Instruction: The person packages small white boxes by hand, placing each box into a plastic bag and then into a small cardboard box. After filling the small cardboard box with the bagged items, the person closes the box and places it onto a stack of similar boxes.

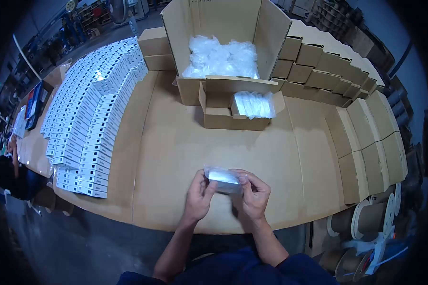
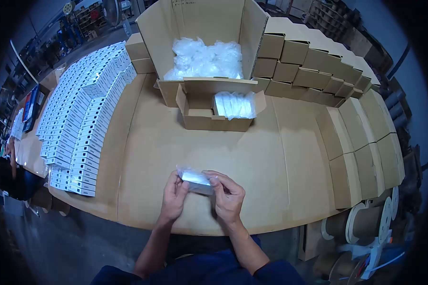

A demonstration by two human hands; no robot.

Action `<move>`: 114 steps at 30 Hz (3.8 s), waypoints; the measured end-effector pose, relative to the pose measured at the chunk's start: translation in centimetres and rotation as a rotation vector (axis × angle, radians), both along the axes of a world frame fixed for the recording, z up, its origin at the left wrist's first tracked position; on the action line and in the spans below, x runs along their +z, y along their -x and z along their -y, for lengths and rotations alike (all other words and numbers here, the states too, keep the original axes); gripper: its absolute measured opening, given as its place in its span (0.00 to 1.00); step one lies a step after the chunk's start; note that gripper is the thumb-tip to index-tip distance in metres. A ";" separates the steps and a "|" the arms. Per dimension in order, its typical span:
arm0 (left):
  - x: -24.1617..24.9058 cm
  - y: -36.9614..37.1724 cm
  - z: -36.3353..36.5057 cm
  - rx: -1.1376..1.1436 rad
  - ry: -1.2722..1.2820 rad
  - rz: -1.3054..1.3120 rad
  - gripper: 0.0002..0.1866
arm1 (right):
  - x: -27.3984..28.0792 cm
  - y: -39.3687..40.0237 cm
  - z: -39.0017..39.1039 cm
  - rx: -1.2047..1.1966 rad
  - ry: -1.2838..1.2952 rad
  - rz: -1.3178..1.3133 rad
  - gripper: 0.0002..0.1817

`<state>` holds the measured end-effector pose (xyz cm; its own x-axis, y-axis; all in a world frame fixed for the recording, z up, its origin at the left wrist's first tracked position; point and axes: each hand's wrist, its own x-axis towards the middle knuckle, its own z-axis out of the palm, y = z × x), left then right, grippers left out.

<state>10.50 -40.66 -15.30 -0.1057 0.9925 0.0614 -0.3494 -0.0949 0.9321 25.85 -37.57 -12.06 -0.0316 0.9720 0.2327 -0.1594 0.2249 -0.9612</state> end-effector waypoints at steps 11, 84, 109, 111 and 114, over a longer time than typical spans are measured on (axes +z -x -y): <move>-0.1 0.0 -0.9 0.084 0.235 0.292 0.11 | 0.5 0.0 -0.6 0.011 0.056 -0.158 0.22; 6.6 20.3 -9.9 0.327 -0.301 -1.521 0.43 | 5.9 7.4 -17.3 -0.462 -0.512 1.230 0.16; 9.2 41.0 -19.0 0.673 -0.163 -1.848 0.20 | 7.9 40.4 -27.9 0.525 -0.709 0.972 0.44; 9.6 40.6 -18.5 0.724 -0.205 -1.820 0.20 | 8.4 39.4 -27.6 0.539 -0.729 0.895 0.45; 10.7 38.6 -16.1 0.751 -0.257 -1.753 0.20 | 8.9 36.5 -27.2 0.578 -0.691 0.712 0.45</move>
